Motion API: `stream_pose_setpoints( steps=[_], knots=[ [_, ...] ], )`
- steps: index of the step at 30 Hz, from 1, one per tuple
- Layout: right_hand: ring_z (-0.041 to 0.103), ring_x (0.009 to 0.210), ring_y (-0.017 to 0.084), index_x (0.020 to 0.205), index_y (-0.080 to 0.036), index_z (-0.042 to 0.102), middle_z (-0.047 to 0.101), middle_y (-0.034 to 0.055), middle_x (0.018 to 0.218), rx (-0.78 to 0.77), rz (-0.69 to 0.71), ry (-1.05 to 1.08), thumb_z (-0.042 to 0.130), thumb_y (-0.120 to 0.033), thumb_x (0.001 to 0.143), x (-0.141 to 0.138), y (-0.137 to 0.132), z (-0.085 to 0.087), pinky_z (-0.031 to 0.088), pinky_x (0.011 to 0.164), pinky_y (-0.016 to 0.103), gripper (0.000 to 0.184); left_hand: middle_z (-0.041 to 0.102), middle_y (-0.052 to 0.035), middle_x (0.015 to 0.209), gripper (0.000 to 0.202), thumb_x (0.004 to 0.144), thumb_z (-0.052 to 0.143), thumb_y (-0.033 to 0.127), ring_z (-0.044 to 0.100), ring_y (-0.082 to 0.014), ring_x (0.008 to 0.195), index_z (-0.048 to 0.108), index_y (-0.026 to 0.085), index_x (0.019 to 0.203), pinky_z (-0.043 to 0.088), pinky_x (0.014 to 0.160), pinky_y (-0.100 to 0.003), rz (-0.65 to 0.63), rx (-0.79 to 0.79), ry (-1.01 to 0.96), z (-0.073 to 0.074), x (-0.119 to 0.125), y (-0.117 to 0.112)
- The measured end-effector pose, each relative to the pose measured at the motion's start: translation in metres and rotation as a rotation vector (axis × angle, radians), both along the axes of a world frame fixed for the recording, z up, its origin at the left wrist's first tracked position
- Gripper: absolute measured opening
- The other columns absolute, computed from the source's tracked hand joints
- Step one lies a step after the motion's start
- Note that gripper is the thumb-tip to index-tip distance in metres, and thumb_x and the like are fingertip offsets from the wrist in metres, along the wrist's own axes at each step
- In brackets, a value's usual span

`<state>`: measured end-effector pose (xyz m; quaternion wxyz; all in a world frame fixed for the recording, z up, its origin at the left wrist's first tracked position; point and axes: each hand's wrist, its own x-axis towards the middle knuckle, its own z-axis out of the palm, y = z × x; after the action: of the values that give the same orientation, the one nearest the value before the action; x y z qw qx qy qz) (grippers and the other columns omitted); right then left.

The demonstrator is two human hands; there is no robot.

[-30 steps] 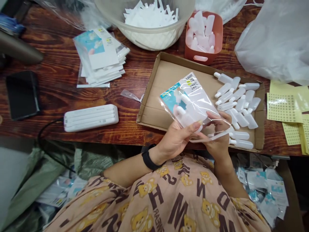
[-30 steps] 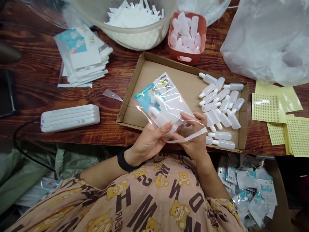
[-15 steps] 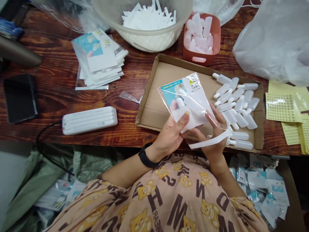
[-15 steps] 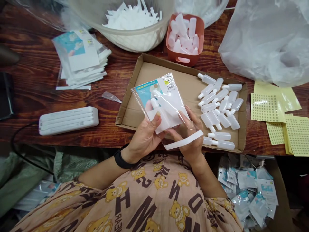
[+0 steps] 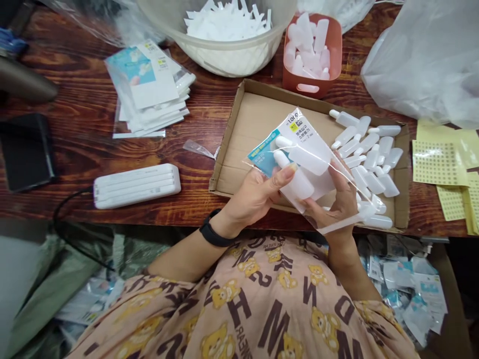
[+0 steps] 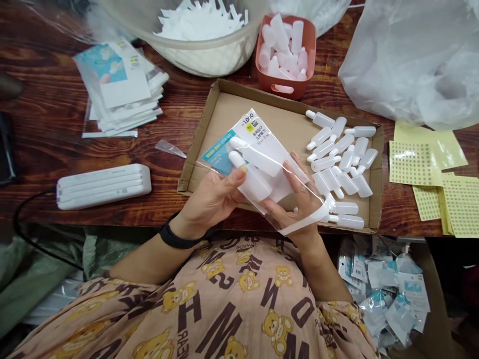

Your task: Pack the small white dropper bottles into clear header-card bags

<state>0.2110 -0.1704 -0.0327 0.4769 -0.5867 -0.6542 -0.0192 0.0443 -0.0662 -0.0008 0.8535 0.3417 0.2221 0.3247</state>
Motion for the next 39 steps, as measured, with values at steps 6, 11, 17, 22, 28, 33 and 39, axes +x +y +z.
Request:
stream_pose_setpoints(
  steps=[6,11,17,22,28,33,39],
  knots=[
    [0.062,0.144,0.038,0.152,-0.036,0.058,0.061,0.0085,0.157,-0.024,-0.023,0.020,0.081,-0.040,0.094,0.003,0.000,0.005,0.053,0.120,0.068,0.063,0.084,-0.0062,0.120,0.072,0.084,0.094,0.047,0.076,-0.0318,0.125,0.066,0.026,0.147,0.063,0.105,-0.042,0.015,-0.059,0.000,-0.002,0.004,-0.012],
    [0.066,0.140,0.035,0.141,-0.035,0.063,0.069,0.0073,0.146,-0.029,-0.053,0.064,0.084,-0.039,0.093,-0.003,-0.003,0.007,0.052,0.119,0.066,0.053,0.084,-0.0077,0.121,0.070,0.084,0.094,0.048,0.075,-0.0310,0.128,0.069,0.024,0.144,0.060,0.111,-0.042,-0.005,-0.102,0.000,-0.004,0.005,-0.019],
    [0.072,0.131,0.035,0.137,-0.031,0.066,0.076,0.0093,0.134,-0.001,-0.126,0.089,0.087,-0.035,0.090,-0.003,-0.007,0.002,0.060,0.113,0.062,0.052,0.085,-0.0078,0.115,0.060,0.086,0.092,0.047,0.076,-0.0303,0.124,0.073,0.023,0.138,0.062,0.108,-0.041,-0.011,-0.164,-0.027,-0.009,0.009,-0.029],
    [0.075,0.123,0.028,0.144,-0.036,0.062,0.074,0.0061,0.134,0.036,-0.164,0.204,0.088,-0.040,0.089,-0.012,-0.010,-0.011,0.065,0.105,0.052,0.061,0.085,-0.0021,0.103,0.048,0.080,0.095,0.035,0.079,-0.0262,0.114,0.079,0.022,0.123,0.064,0.098,-0.033,0.092,-0.253,-0.037,-0.003,0.006,-0.022],
    [0.080,0.092,0.020,0.121,-0.025,0.076,0.082,0.0031,0.106,0.034,-0.223,0.476,0.076,-0.025,0.099,-0.014,-0.014,-0.004,0.066,0.084,0.036,0.022,0.083,-0.0051,0.110,0.030,0.087,0.088,0.024,0.077,-0.0212,0.113,0.077,0.017,0.115,0.060,0.102,-0.030,0.008,-0.289,-0.014,-0.006,0.001,-0.018],
    [0.074,0.124,0.026,0.133,-0.032,0.075,0.078,0.0056,0.129,0.020,0.007,-0.202,0.070,-0.003,0.097,0.014,-0.016,0.021,0.060,0.108,0.046,0.047,0.081,-0.0124,0.124,0.034,0.103,0.074,0.043,0.078,-0.0210,0.110,0.076,0.018,0.124,0.062,0.097,-0.032,-0.256,-0.309,0.067,-0.011,-0.011,-0.012],
    [0.063,0.140,0.028,0.154,-0.032,0.060,0.070,0.0095,0.144,-0.220,0.155,-0.438,0.064,-0.003,0.101,0.017,-0.017,0.025,0.054,0.117,0.050,0.061,0.079,-0.0110,0.129,0.042,0.096,0.081,0.043,0.075,-0.0227,0.114,0.077,0.022,0.133,0.063,0.090,-0.030,-0.353,-0.047,0.149,-0.010,-0.019,-0.004]
  ],
)
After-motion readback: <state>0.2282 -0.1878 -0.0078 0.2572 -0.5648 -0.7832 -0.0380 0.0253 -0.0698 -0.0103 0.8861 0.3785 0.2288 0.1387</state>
